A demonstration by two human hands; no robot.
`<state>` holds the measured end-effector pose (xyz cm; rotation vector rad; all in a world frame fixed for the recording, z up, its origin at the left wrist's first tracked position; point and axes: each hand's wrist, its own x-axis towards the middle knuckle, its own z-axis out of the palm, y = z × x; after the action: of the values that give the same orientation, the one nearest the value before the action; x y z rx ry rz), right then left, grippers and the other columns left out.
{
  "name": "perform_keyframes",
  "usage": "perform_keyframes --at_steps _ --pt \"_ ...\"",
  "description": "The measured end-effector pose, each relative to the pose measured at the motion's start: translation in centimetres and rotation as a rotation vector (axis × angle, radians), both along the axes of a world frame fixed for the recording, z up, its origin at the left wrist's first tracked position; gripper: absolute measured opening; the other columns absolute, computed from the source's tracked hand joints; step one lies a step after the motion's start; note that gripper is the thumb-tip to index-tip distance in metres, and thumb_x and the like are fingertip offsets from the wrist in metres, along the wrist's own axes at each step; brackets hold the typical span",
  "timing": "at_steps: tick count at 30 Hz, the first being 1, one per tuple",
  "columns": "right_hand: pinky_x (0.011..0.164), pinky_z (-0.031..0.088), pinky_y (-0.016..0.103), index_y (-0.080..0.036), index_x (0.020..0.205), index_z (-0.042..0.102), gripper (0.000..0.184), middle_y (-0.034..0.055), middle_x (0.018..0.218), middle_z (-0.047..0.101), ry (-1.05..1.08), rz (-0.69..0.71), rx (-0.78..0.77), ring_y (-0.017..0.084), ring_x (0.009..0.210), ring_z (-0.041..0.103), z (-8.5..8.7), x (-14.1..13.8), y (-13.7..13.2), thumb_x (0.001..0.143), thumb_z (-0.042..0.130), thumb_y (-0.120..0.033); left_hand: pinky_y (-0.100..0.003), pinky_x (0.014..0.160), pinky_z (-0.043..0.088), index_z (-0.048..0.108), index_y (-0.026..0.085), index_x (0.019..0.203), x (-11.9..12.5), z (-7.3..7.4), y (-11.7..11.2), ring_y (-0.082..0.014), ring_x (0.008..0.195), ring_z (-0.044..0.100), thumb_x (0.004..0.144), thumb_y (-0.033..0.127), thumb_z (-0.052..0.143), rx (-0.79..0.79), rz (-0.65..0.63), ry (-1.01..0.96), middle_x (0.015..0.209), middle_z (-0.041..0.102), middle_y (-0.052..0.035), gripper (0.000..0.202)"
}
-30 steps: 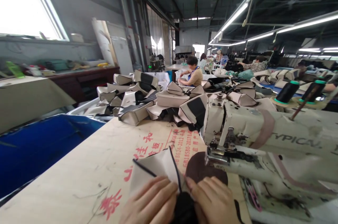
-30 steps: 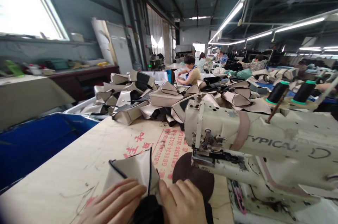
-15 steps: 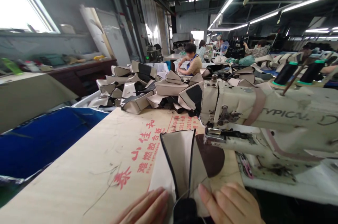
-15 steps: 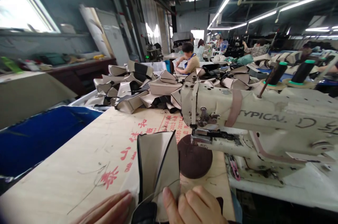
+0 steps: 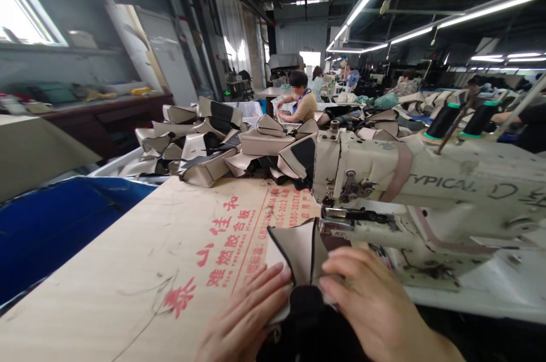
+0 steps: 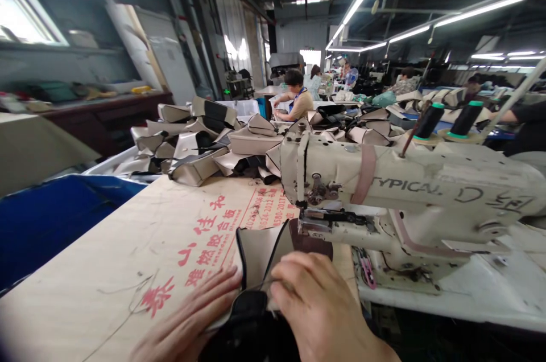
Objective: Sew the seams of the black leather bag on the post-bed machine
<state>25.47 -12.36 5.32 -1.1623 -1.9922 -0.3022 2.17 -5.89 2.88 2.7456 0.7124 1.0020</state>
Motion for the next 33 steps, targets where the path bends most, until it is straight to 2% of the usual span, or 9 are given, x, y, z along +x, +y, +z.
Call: perform_keyframes --at_steps 2,5,8,12,16,20,24,30,33 --pt "0.089 0.044 0.028 -0.017 0.096 0.062 0.021 0.0049 0.108 0.06 0.135 0.068 -0.201 0.016 0.106 0.052 -0.8 0.8 1.6 0.09 0.042 -0.016 -0.021 0.092 0.045 0.055 0.027 0.112 2.2 -0.9 1.6 -0.0125 0.104 0.058 0.089 0.022 0.042 -0.198 0.042 -0.1 0.114 0.063 0.0005 0.027" --pt "0.088 0.045 0.022 -0.019 0.097 0.063 0.019 0.0021 0.103 0.062 0.353 0.122 -0.429 0.012 0.097 0.057 -2.0 1.8 4.4 0.09 0.045 -0.019 -0.018 0.079 0.047 0.057 0.024 0.102 5.2 -1.8 4.1 -0.0119 0.089 0.061 0.09 0.027 0.039 -0.45 0.185 -0.183 0.097 0.066 0.0009 0.022" --pt "0.083 0.045 0.021 -0.019 0.092 0.065 0.016 0.001 0.094 0.064 0.465 0.1 -0.539 0.012 0.09 0.058 -2.9 2.4 6.5 0.088 0.049 -0.02 -0.018 0.062 0.044 0.058 0.02 0.087 7.2 -2.2 6.3 -0.0124 0.068 0.058 0.089 0.036 0.04 -0.567 0.284 -0.214 0.073 0.063 0.0021 0.024" --pt "0.078 0.043 0.022 -0.019 0.086 0.065 0.014 -0.0006 0.085 0.064 0.541 0.035 -0.649 0.013 0.084 0.059 -4.4 2.8 7.9 0.087 0.051 -0.019 -0.019 0.064 0.042 0.058 0.02 0.082 8.4 -3.3 8.2 -0.0144 0.07 0.057 0.087 0.039 0.041 -0.675 0.254 -0.204 0.073 0.063 0.0024 0.025" --pt "0.073 0.041 0.02 -0.02 0.085 0.066 0.014 -0.0029 0.082 0.065 0.609 -0.006 -0.728 0.011 0.08 0.058 -6.0 3.1 8.6 0.086 0.052 -0.019 -0.021 0.064 0.041 0.059 0.02 0.082 8.9 -5.2 9.2 -0.0159 0.072 0.058 0.087 0.041 0.041 -0.763 0.26 -0.16 0.074 0.064 0.0018 0.028" --pt "0.071 0.039 0.018 -0.022 0.089 0.067 0.016 -0.0045 0.084 0.065 0.646 -0.011 -0.774 0.011 0.079 0.058 -6.9 3.4 9.2 0.085 0.052 -0.018 -0.021 0.062 0.04 0.062 0.02 0.087 9.3 -6.5 9.7 -0.0164 0.071 0.057 0.086 0.042 0.042 -0.806 0.256 -0.165 0.072 0.063 0.0013 0.03" --pt "0.07 0.037 0.018 -0.02 0.083 0.065 0.015 -0.0046 0.08 0.063 0.655 -0.032 -0.783 0.011 0.077 0.056 -7.4 3.7 9.8 0.086 0.051 -0.019 -0.021 0.062 0.041 0.063 0.019 0.093 9.7 -6.8 10.0 -0.0165 0.07 0.057 0.085 0.042 0.044 -0.855 0.263 -0.194 0.071 0.062 0.0011 0.03" --pt "0.061 0.033 0.02 -0.016 0.067 0.056 0.023 -0.0035 0.067 0.056 0.592 -0.177 -0.807 0.011 0.066 0.049 -8.4 3.8 10.3 0.087 0.048 -0.025 -0.02 0.062 0.041 0.062 0.018 0.096 10.1 -7.0 9.7 -0.0153 0.071 0.055 0.085 0.041 0.045 -0.917 0.261 -0.299 0.072 0.062 0.0008 0.03" --pt "0.06 0.032 0.021 -0.016 0.066 0.055 0.025 -0.0031 0.066 0.055 0.58 -0.207 -0.803 0.011 0.064 0.048 -8.8 3.7 10.2 0.087 0.048 -0.027 -0.02 0.062 0.041 0.062 0.018 0.097 10.0 -7.1 9.5 -0.0147 0.071 0.055 0.084 0.041 0.046 -0.946 0.258 -0.327 0.073 0.062 0.001 0.03"
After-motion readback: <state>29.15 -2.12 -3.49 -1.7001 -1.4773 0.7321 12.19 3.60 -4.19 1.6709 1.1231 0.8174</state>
